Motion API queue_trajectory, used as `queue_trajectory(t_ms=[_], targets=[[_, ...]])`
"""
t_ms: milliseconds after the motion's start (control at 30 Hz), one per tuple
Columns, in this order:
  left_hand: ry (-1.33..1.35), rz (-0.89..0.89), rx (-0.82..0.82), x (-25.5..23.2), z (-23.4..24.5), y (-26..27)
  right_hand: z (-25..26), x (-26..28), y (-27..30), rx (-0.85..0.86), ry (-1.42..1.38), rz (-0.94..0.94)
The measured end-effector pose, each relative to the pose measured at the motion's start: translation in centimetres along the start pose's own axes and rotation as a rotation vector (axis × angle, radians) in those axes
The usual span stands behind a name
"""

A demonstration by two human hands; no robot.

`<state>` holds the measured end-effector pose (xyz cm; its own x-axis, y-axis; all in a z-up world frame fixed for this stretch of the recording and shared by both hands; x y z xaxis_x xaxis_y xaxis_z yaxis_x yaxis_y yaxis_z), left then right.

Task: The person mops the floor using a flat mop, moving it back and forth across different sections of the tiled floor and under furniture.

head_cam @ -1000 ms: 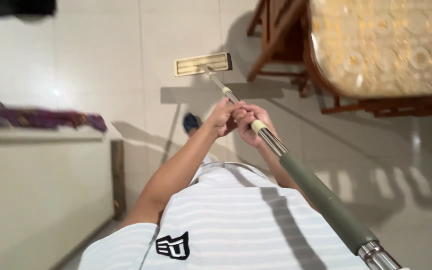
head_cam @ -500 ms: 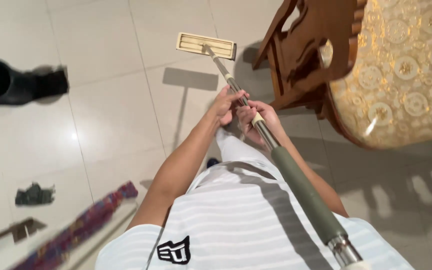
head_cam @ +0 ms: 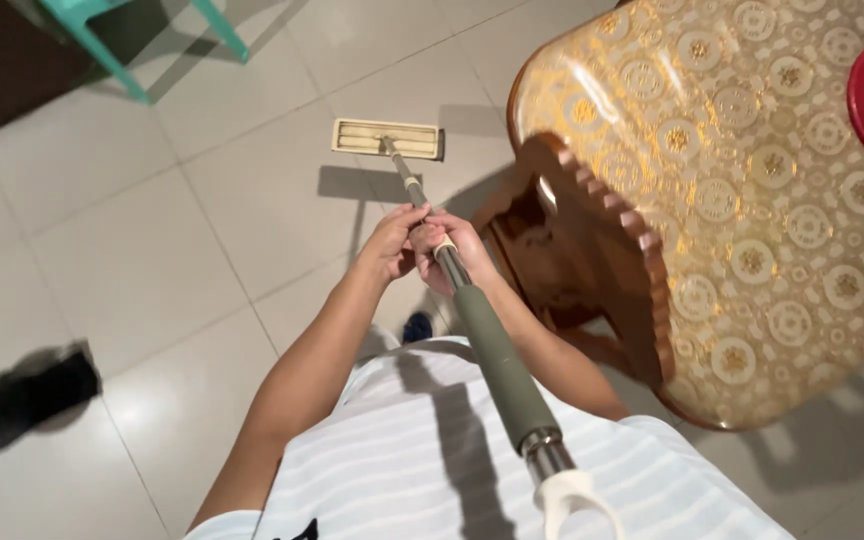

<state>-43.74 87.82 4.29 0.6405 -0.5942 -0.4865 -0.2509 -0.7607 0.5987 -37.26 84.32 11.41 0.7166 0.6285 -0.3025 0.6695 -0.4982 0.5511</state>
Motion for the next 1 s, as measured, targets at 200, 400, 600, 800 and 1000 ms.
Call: queue_trajectory(t_ms=[200, 400, 600, 800, 1000], targets=[[-0.010, 0.038, 0.126, -6.4, -4.2, -10.7, -7.4, 7.4, -5.6, 0.050, -0.130, 0.090], [-0.182, 0.177, 0.189, -14.1, -9.2, -22.2, -15.9, 16.2, -10.4, 0.071, -0.187, 0.371], [-0.225, 0.276, 0.372, -19.7, -15.1, -34.3, -24.2, 23.2, -12.9, 0.029, -0.227, 0.634], [-0.248, 0.379, 0.411, -21.3, -20.4, -45.6, -28.2, 28.9, -10.6, -0.154, 0.007, 1.060], [-0.302, 0.448, 0.392, -22.4, -28.0, -57.1, -32.8, 40.4, -10.5, -0.105, 0.020, 1.121]])
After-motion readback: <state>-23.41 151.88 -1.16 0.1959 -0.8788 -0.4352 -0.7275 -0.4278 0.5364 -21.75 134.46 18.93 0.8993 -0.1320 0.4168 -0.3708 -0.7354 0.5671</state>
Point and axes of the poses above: each hand's wrist, its own y-axis away from the middle knuckle, its own z-axis out of the back of the hand, x = y × z, the point moved 8 cm from there along -y, towards the middle knuckle, and after that the axes turned 8 degrees about -x, right-handed, at the moved point
